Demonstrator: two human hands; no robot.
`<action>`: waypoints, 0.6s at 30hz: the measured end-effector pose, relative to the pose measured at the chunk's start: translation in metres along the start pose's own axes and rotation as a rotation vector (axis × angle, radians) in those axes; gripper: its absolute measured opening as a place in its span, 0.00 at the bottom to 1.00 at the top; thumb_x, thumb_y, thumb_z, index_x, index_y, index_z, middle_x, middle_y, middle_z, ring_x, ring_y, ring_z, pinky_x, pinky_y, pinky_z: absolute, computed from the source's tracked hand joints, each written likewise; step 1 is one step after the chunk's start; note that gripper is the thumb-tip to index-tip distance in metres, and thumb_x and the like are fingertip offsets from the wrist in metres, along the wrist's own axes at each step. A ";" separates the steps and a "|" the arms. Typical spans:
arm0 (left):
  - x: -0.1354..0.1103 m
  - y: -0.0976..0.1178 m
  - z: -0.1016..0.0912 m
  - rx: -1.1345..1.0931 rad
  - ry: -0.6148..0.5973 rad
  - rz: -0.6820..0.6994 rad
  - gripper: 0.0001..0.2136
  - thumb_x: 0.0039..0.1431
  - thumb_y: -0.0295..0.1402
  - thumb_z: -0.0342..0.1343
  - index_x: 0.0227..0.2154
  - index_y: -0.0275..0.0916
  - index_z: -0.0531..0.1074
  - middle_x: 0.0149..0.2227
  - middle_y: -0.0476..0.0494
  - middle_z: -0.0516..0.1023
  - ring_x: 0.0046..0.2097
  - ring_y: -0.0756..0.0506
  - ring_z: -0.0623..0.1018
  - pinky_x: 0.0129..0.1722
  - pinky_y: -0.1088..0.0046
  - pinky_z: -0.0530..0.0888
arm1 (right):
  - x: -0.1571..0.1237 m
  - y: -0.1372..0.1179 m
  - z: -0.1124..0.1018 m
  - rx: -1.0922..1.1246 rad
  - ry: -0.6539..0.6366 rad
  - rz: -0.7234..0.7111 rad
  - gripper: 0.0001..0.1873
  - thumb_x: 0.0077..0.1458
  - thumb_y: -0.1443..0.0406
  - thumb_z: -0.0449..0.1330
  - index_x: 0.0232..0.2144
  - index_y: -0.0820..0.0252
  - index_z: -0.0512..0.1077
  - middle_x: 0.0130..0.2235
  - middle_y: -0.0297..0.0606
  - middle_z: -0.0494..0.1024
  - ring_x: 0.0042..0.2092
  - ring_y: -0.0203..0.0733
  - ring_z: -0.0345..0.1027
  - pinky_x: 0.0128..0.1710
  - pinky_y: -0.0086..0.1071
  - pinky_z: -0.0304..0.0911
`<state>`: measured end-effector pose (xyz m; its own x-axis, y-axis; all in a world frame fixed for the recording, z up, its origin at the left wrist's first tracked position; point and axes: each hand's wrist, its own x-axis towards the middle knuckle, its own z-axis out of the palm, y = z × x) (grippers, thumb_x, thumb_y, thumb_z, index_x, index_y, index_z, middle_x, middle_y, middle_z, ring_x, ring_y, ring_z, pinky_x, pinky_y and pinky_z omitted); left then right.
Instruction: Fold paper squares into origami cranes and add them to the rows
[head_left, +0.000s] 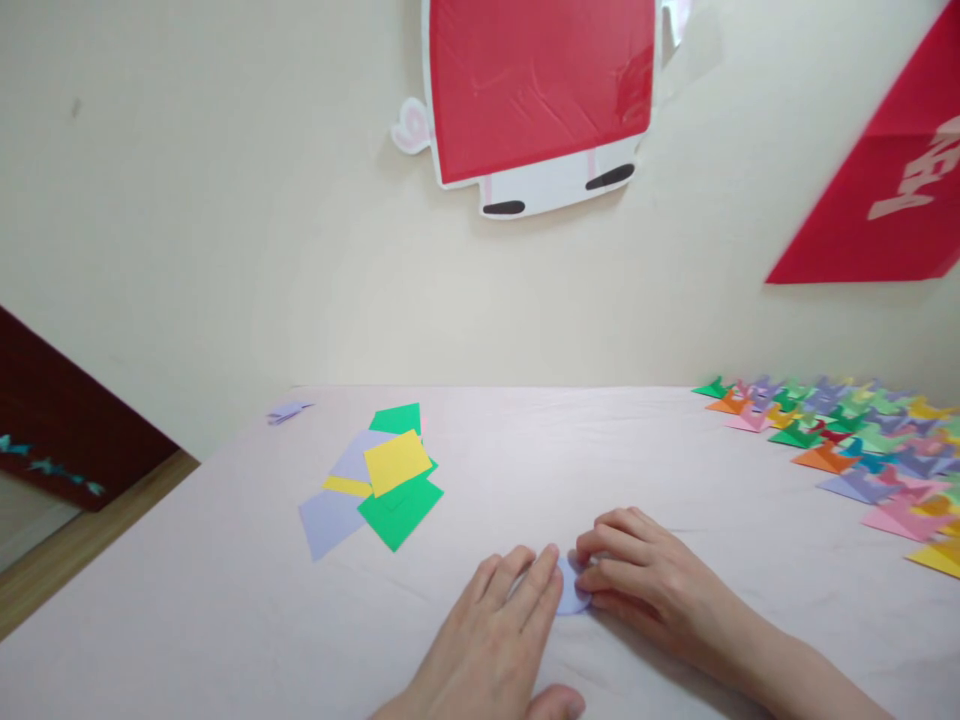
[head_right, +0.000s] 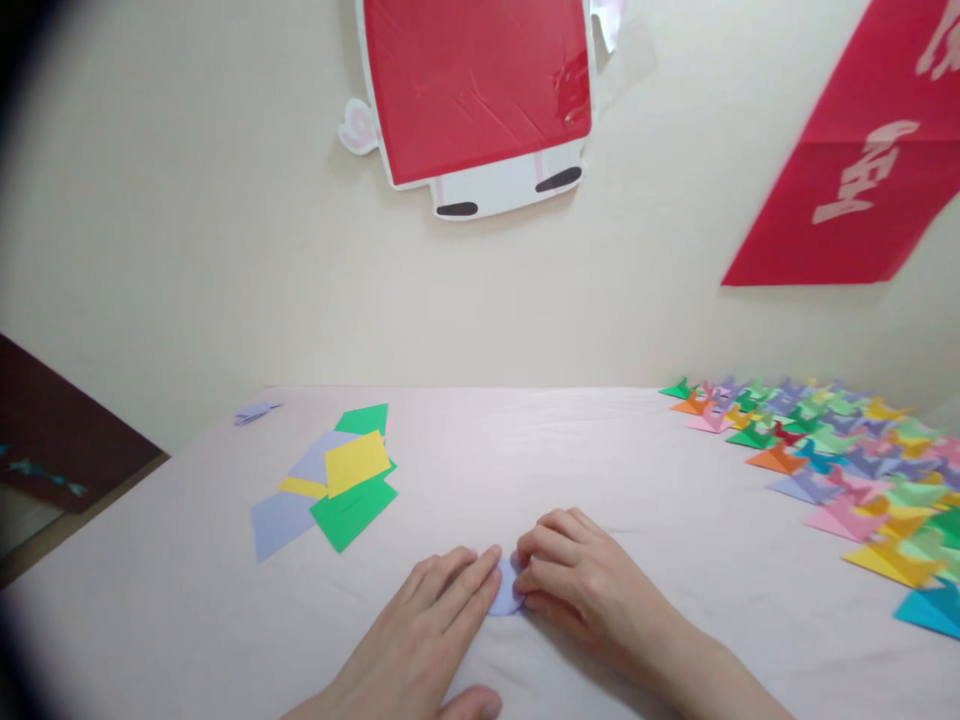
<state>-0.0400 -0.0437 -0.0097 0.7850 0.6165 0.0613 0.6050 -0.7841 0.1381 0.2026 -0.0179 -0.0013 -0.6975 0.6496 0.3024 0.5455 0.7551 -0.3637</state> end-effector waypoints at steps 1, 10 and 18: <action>-0.002 -0.001 0.001 0.027 0.006 0.022 0.33 0.65 0.53 0.46 0.63 0.32 0.58 0.67 0.37 0.57 0.61 0.36 0.63 0.58 0.59 0.64 | 0.000 -0.001 0.000 0.014 -0.003 0.014 0.06 0.63 0.65 0.57 0.36 0.53 0.74 0.41 0.37 0.78 0.43 0.41 0.66 0.43 0.36 0.62; -0.009 -0.006 -0.009 0.122 0.060 0.151 0.28 0.66 0.52 0.45 0.56 0.33 0.66 0.61 0.39 0.67 0.56 0.39 0.68 0.54 0.63 0.65 | 0.007 -0.013 0.006 0.281 0.027 0.372 0.09 0.60 0.63 0.59 0.28 0.55 0.72 0.39 0.37 0.75 0.45 0.44 0.64 0.46 0.39 0.63; -0.005 0.003 -0.011 0.013 0.015 0.092 0.26 0.64 0.49 0.51 0.55 0.33 0.66 0.57 0.37 0.71 0.56 0.39 0.68 0.57 0.61 0.63 | 0.009 -0.022 0.011 0.217 0.051 0.441 0.07 0.58 0.67 0.57 0.27 0.55 0.69 0.38 0.38 0.73 0.46 0.48 0.62 0.47 0.44 0.62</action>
<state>-0.0438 -0.0484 0.0010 0.8353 0.5427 0.0879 0.5322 -0.8383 0.1182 0.1790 -0.0295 0.0003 -0.3951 0.9109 0.1193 0.6706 0.3747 -0.6403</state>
